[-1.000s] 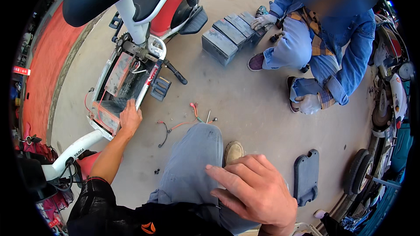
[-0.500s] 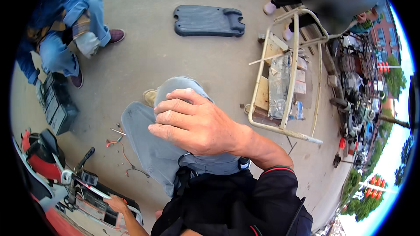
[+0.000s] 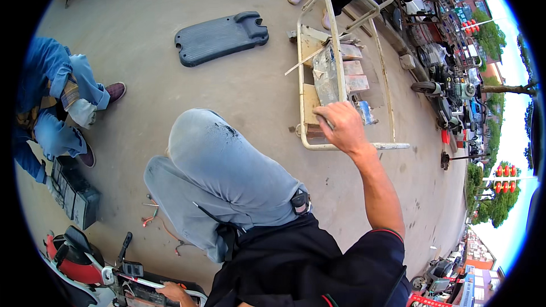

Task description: The person removes old lead-acid batteries from a metal cart and installs them into the battery compartment of a white electric scooter. They use a T-handle wrench to loosen and tighten terminal connections and handle the batteries one by one.

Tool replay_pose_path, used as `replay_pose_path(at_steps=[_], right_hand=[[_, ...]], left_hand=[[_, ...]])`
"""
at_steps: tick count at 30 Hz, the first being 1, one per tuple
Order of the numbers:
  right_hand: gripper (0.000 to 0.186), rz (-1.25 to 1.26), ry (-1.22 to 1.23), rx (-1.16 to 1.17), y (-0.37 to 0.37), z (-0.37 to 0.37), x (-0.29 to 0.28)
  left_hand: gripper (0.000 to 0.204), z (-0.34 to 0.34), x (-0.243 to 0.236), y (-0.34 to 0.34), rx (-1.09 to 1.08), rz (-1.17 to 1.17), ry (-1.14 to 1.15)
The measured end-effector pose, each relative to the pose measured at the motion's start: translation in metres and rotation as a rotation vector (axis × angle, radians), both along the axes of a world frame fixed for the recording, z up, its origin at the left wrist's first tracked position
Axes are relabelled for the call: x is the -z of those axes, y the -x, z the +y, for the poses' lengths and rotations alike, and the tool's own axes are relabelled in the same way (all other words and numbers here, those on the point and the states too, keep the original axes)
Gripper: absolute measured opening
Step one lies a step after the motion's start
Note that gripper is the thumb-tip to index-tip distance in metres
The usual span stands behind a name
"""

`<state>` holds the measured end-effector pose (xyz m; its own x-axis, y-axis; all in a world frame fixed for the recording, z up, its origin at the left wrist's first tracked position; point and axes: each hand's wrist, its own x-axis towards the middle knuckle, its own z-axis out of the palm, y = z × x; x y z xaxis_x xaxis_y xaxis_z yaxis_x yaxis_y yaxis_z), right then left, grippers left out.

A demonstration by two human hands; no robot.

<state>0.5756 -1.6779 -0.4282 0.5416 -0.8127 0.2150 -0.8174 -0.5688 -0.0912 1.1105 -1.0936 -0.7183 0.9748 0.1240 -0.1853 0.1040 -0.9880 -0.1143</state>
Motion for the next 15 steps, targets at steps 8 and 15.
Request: replay_pose_path(at_steps=[8, 15], right_hand=[[0.024, 0.161, -0.301, 0.601, 0.165, -0.005, -0.004], [0.039, 0.254, -0.453, 0.549, 0.229, -0.133, 0.015]], left_hand=[[0.043, 0.01, 0.006, 0.007, 0.081, -0.033, 0.051], [0.043, 0.002, 0.01, 0.021, -0.088, 0.006, 0.112]])
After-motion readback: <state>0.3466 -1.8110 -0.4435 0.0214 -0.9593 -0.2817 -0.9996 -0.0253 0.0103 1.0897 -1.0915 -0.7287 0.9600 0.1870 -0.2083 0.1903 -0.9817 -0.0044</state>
